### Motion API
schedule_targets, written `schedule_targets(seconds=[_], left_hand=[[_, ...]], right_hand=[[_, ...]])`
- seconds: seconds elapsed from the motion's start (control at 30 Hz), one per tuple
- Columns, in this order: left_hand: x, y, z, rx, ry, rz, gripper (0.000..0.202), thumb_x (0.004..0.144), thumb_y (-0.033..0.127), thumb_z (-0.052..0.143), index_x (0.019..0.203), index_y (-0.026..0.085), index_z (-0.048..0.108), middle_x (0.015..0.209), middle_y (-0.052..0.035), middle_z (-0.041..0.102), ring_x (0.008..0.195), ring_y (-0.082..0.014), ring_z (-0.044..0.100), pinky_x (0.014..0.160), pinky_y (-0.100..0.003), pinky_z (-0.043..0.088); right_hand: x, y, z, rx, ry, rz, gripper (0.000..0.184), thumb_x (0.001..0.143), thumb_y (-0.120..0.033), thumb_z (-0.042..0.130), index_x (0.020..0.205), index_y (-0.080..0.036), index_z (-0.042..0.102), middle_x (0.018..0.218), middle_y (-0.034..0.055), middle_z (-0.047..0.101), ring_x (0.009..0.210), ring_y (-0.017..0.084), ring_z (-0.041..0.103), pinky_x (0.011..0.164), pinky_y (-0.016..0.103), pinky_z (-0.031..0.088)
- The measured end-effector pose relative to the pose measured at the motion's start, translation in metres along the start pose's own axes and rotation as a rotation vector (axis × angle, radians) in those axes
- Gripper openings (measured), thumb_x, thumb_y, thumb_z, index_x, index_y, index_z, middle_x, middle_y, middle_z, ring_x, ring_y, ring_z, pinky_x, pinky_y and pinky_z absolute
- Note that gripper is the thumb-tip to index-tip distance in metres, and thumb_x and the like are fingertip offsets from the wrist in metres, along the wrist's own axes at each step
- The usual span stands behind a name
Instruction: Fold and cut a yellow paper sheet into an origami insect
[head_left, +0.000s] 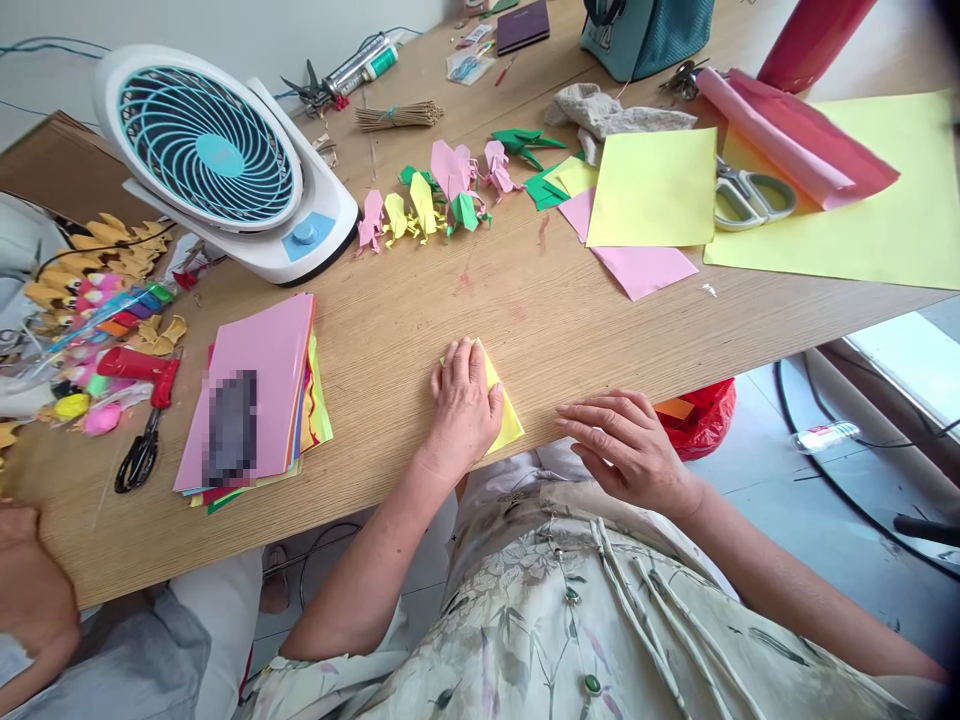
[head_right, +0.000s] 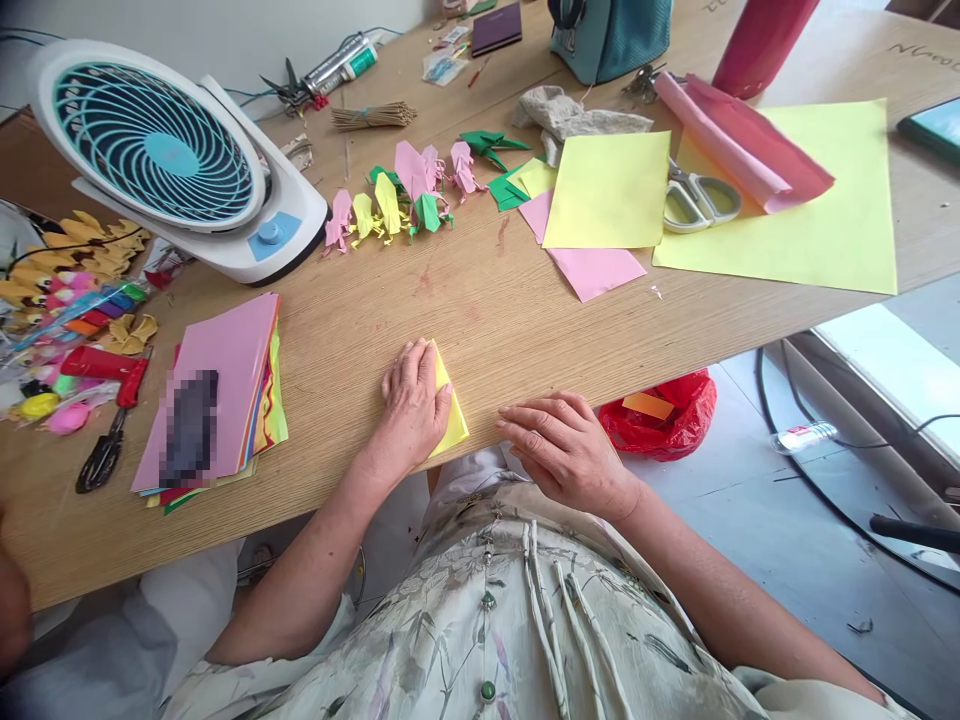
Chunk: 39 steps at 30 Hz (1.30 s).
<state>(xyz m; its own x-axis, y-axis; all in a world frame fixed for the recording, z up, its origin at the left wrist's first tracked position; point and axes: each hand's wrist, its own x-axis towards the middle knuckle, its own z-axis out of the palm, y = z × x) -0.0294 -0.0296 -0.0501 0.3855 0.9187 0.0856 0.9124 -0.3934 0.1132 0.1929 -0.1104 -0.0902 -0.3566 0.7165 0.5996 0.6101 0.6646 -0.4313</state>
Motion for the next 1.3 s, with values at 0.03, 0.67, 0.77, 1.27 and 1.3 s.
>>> schedule_targets(seconds=[0.03, 0.67, 0.77, 1.27, 1.3], left_hand=[[0.0, 0.0, 0.0, 0.01, -0.009, -0.003, 0.056, 0.096, 0.028, 0.039, 0.147, 0.004, 0.033, 0.154, -0.0233, 0.034, 0.145, -0.0356, 0.03, 0.115, -0.055, 0.03], [0.0, 0.001, 0.003, 0.133, -0.057, -0.02, 0.061, 0.098, 0.031, 0.034, 0.152, 0.003, 0.025, 0.161, -0.0181, 0.024, 0.148, -0.0323, 0.023, 0.117, -0.052, 0.028], [-0.001, 0.002, 0.003, 0.127, -0.066, -0.022, 0.061, 0.098, 0.03, 0.033, 0.153, 0.003, 0.024, 0.162, -0.0185, 0.022, 0.149, -0.0325, 0.022, 0.117, -0.052, 0.026], [-0.001, 0.008, 0.0, 0.106, -0.118, -0.048, 0.063, 0.098, 0.03, 0.034, 0.154, 0.003, 0.02, 0.163, -0.0201, 0.015, 0.15, -0.0364, 0.016, 0.117, -0.06, 0.022], [-0.002, 0.009, 0.0, 0.108, -0.121, -0.048, 0.063, 0.098, 0.03, 0.034, 0.154, 0.003, 0.02, 0.163, -0.0201, 0.015, 0.15, -0.0366, 0.016, 0.117, -0.06, 0.022]], right_hand=[[0.0, 0.0, 0.0, 0.001, -0.004, 0.004, 0.052, 0.089, -0.015, 0.06, 0.139, -0.028, 0.051, 0.125, 0.0046, 0.068, 0.11, 0.022, 0.062, 0.094, 0.043, 0.044], [0.003, 0.0, 0.001, -0.034, -0.018, -0.005, 0.044, 0.088, -0.013, 0.062, 0.13, -0.024, 0.055, 0.125, 0.0052, 0.068, 0.107, 0.022, 0.062, 0.09, 0.042, 0.043], [0.001, 0.001, 0.002, -0.038, -0.023, 0.0, 0.044, 0.088, -0.014, 0.062, 0.13, -0.024, 0.055, 0.127, 0.0049, 0.068, 0.107, 0.022, 0.062, 0.09, 0.042, 0.043], [0.009, -0.012, 0.008, -0.046, -0.097, -0.027, 0.037, 0.092, -0.019, 0.059, 0.128, -0.023, 0.057, 0.132, 0.0064, 0.064, 0.111, 0.023, 0.059, 0.091, 0.043, 0.04], [0.008, -0.012, 0.009, -0.047, -0.096, -0.026, 0.036, 0.092, -0.019, 0.059, 0.128, -0.023, 0.057, 0.132, 0.0064, 0.063, 0.111, 0.023, 0.058, 0.091, 0.043, 0.04]])
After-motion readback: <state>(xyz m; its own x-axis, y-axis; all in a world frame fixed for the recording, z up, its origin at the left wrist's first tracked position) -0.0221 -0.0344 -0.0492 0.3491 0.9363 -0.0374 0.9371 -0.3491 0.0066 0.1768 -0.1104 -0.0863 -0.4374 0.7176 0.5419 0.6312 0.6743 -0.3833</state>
